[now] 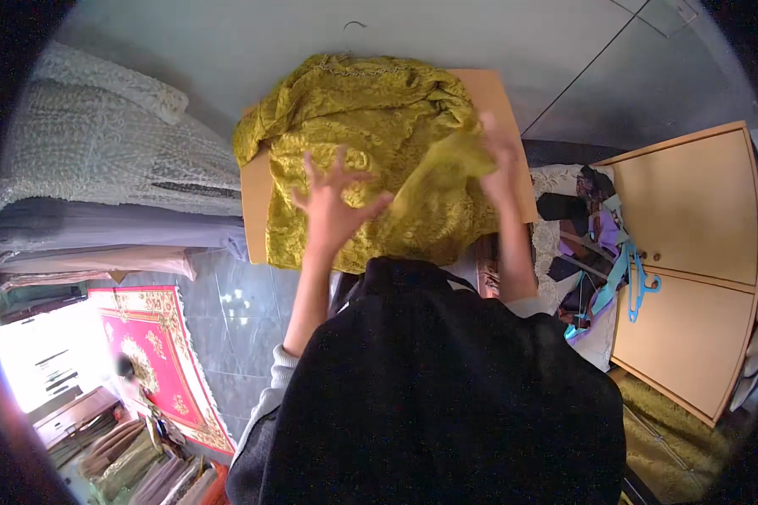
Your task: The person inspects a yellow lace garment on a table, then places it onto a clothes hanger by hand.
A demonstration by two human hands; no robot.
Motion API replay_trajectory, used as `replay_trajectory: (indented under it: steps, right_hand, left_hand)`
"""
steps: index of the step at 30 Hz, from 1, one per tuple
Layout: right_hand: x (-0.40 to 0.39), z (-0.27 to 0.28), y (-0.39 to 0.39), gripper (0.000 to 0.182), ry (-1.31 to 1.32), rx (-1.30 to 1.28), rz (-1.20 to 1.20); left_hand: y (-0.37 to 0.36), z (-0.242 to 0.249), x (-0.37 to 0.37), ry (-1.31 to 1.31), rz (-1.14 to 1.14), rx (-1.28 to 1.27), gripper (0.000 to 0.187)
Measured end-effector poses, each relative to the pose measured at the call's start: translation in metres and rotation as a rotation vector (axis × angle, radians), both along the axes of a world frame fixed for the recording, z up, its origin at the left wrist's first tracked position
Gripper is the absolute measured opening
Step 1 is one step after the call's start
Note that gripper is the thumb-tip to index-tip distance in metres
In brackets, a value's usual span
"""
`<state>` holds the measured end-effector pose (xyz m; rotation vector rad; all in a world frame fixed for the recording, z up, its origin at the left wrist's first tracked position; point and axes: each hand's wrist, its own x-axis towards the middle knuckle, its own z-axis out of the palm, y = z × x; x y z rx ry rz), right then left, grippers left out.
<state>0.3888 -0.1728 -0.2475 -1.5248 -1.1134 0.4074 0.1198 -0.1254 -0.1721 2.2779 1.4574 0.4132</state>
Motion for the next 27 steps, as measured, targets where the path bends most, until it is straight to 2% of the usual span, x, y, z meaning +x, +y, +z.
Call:
replay_trajectory:
  steps: [1, 2, 3, 4, 5, 7, 9, 10, 11, 12, 13, 14, 15, 16, 17, 18, 19, 20, 22, 23, 24, 26, 27]
  right_hand:
    - [0.028, 0.000, 0.001, 0.046, 0.260, -0.079, -0.137]
    - [0.064, -0.006, 0.000, 0.046, -0.320, -0.006, -0.375]
    - [0.091, 0.007, -0.009, 0.046, -0.112, -0.101, -0.414]
    - [0.110, 0.014, -0.018, 0.044, -0.189, -0.167, -0.554]
    - [0.130, 0.015, -0.028, 0.045, -0.577, -0.365, -0.580]
    - [0.147, 0.012, -0.047, 0.048, -0.603, -0.667, -0.556]
    - [0.122, 0.015, -0.062, 0.051, -0.534, -0.806, -0.524]
    - [0.112, 0.003, -0.073, 0.050, -0.575, -0.816, -0.457]
    - [0.104, -0.021, -0.084, 0.050, -0.522, -0.756, -0.363]
    - [0.091, -0.040, -0.092, 0.052, -0.357, -0.785, -0.206]
    - [0.052, -0.025, -0.095, 0.054, -0.406, -0.842, -0.167]
    - [0.036, -0.047, -0.099, 0.061, -0.289, -0.799, -0.076]
    - [0.017, -0.068, -0.107, 0.061, -0.429, -0.746, -0.101]
    - [-0.002, -0.079, -0.112, 0.062, -0.570, -0.687, -0.124]
    - [-0.022, -0.065, -0.108, 0.062, -0.564, -0.740, -0.120]
    - [-0.040, -0.050, -0.103, 0.062, -0.555, -0.793, -0.116]
    - [-0.051, -0.054, -0.101, 0.050, -0.607, -0.787, -0.147]
    - [-0.055, -0.060, -0.101, 0.050, -0.605, -0.790, -0.148]
    - [-0.055, -0.070, -0.097, 0.039, -0.701, -0.675, -0.191]
    - [-0.052, -0.068, -0.094, 0.039, -0.704, -0.674, -0.188]
    - [-0.049, -0.064, -0.092, 0.035, -0.641, -0.512, -0.234]
    - [-0.044, -0.047, -0.082, 0.032, -0.485, -0.256, -0.275]
    - [-0.041, -0.036, -0.078, 0.032, -0.472, -0.248, -0.271]
  left_hand:
    - [0.008, -0.008, -0.015, -0.004, 0.084, 0.050, 0.042]
    - [0.017, -0.013, -0.033, 0.007, 0.153, 0.052, 0.039]
    - [0.036, -0.056, -0.069, -0.185, 0.147, 0.073, 0.036]
    - [0.036, -0.053, -0.082, -0.034, 0.285, 0.045, 0.037]
    - [0.033, -0.050, -0.095, 0.117, 0.420, 0.015, 0.037]
    - [0.037, -0.080, -0.142, 0.135, 0.473, -0.108, 0.044]
    - [0.032, -0.113, -0.175, 0.269, 0.443, -0.068, 0.054]
    - [0.027, -0.120, -0.180, 0.311, 0.479, -0.127, 0.062]
    - [0.025, -0.131, -0.187, 0.311, 0.480, -0.135, 0.062]
    - [0.024, -0.144, -0.195, 0.351, 0.400, -0.156, 0.065]
    - [0.021, -0.151, -0.200, 0.391, 0.320, -0.177, 0.068]
    - [0.010, -0.136, -0.182, 0.384, 0.443, -0.140, 0.072]
    - [0.010, -0.142, -0.185, 0.385, 0.441, -0.146, 0.072]
    - [0.013, -0.153, -0.190, 0.224, 0.407, -0.256, 0.066]
    - [0.013, -0.159, -0.193, 0.061, 0.372, -0.363, 0.061]
    - [0.002, -0.144, -0.176, 0.269, 0.347, 0.036, 0.056]
    - [0.002, -0.135, -0.172, 0.272, 0.347, 0.035, 0.056]
    - [0.003, -0.129, -0.168, 0.269, 0.392, 0.060, 0.052]
    - [0.009, -0.131, -0.172, 0.261, 0.437, 0.084, 0.048]
    - [0.014, -0.136, -0.184, 0.086, 0.412, 0.064, 0.042]
    - [0.018, -0.142, -0.195, -0.086, 0.385, 0.045, 0.036]
    - [0.026, -0.121, -0.197, -0.212, 0.356, 0.136, 0.032]
    - [0.029, -0.106, -0.195, -0.244, 0.342, 0.160, 0.031]
